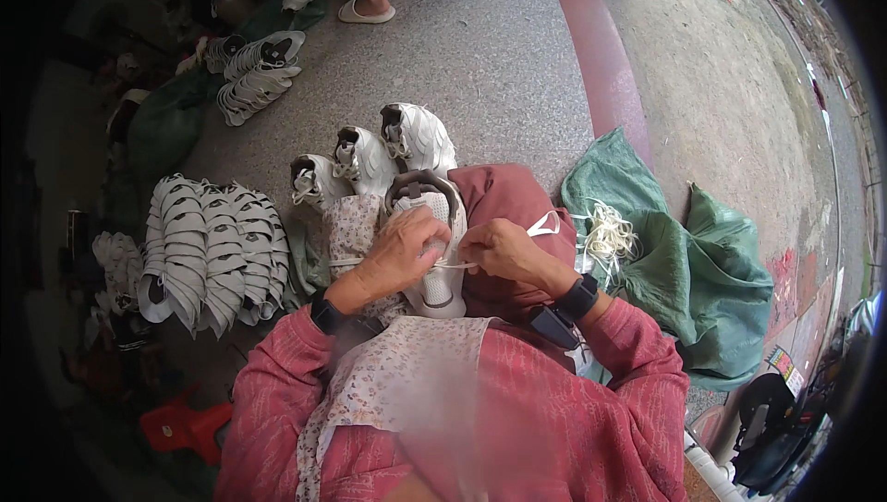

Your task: The person sits on the floor and laces a white sneaker by hand. They thread a long white lace through the eyelets, pull it tight, and adjust the fit repeatedly. The person works on a single shoe while surrounded by stacks of similar footwear.

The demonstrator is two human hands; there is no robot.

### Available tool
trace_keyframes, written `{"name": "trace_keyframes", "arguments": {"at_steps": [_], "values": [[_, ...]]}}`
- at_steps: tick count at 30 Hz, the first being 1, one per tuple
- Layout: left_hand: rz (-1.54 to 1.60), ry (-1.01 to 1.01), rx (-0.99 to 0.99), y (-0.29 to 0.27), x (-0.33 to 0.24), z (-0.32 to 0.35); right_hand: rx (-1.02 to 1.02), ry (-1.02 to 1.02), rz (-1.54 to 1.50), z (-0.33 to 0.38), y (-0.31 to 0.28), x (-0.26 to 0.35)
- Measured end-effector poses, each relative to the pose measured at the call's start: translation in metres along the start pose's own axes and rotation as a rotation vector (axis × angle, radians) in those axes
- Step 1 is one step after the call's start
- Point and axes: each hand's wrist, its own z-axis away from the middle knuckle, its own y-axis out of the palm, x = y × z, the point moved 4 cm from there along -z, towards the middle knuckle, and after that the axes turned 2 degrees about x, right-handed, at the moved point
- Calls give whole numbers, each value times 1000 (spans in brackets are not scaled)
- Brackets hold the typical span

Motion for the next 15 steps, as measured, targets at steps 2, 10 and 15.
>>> {"name": "trace_keyframes", "arguments": {"at_steps": [2, 10, 15], "values": [[14, 11, 15, 2, 3, 0, 43, 85, -116, -5, 2, -4], [21, 30, 28, 6, 13, 3, -323, -249, 648, 6, 5, 38], [8, 100, -19, 3, 4, 3, -149, -450, 914, -2, -1, 42]]}}
